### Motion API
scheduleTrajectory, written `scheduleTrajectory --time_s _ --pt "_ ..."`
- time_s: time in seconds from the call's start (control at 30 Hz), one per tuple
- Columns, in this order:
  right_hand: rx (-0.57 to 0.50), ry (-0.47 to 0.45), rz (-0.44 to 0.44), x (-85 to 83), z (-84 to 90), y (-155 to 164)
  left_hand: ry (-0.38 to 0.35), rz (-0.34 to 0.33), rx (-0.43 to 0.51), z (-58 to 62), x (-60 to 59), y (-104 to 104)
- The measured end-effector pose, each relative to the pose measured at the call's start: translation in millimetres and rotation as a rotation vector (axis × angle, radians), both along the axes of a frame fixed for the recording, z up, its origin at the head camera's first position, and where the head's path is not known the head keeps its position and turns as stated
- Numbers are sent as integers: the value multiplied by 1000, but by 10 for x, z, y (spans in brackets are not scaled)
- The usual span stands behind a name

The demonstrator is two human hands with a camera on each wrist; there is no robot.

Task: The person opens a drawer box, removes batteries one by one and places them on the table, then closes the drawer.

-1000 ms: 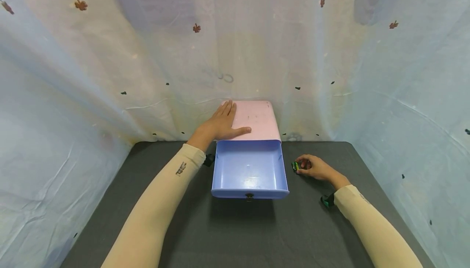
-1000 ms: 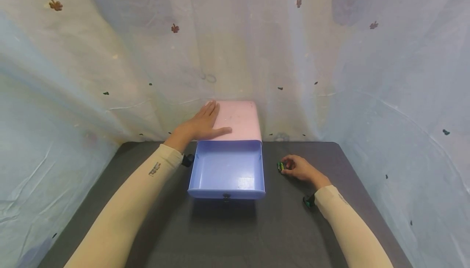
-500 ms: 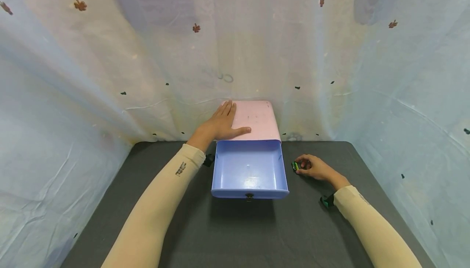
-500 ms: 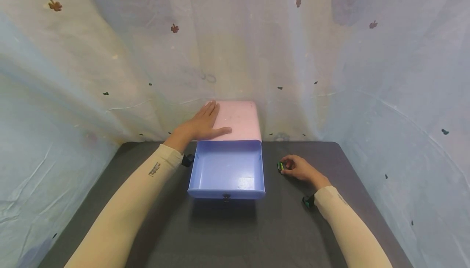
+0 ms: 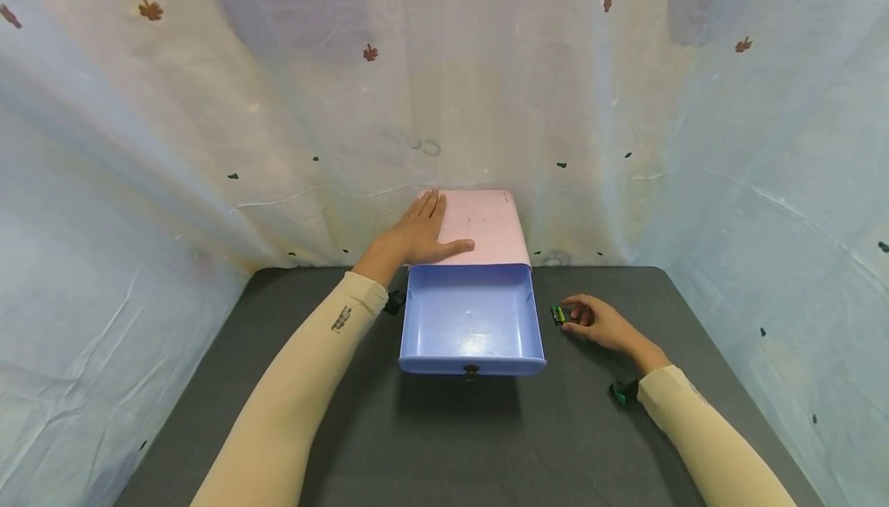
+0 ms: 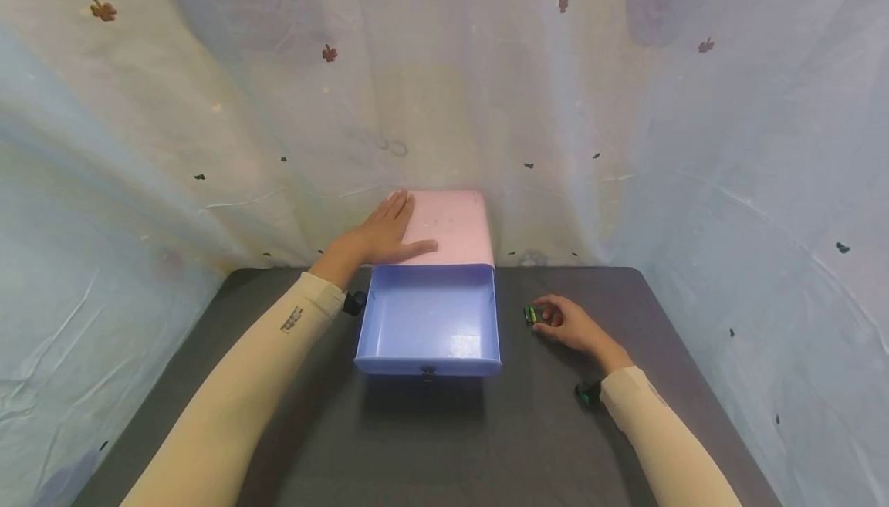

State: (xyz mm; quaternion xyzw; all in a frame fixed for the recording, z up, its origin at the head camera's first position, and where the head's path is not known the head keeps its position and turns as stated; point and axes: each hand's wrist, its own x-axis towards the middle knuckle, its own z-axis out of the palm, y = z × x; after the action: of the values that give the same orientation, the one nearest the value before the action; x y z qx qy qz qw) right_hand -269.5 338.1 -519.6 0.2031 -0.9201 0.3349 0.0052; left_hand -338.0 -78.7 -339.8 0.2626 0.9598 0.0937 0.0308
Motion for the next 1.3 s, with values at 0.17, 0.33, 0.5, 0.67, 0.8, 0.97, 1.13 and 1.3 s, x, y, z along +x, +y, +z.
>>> scheduleTrajectory --time_s 0.17,0.33,0.5,0.67,0.8,0.97,1.13,1.3 --pt "-27 46 -9 89 19 -23 -6 2 -8 5 -3 14" --pt "-3 49 -63 201 85 -64 0 -10 -13 14 0 15" --pt "-14 85 -76 325 168 -117 0 -7 3 33 17 8" --pt "-63 130 -64 431 219 -155 -14 -4 0 34 19 8" --pt "-84 173 -64 508 257 -185 -18 -7 7 40 30 9" --pt "-106 224 -67 593 337 -239 -14 -9 -3 33 31 10" --pt "-165 244 -55 696 443 -309 -12 -8 3 26 19 9" --pt "-219 270 -31 792 541 -376 -9 -10 -1 14 2 6"
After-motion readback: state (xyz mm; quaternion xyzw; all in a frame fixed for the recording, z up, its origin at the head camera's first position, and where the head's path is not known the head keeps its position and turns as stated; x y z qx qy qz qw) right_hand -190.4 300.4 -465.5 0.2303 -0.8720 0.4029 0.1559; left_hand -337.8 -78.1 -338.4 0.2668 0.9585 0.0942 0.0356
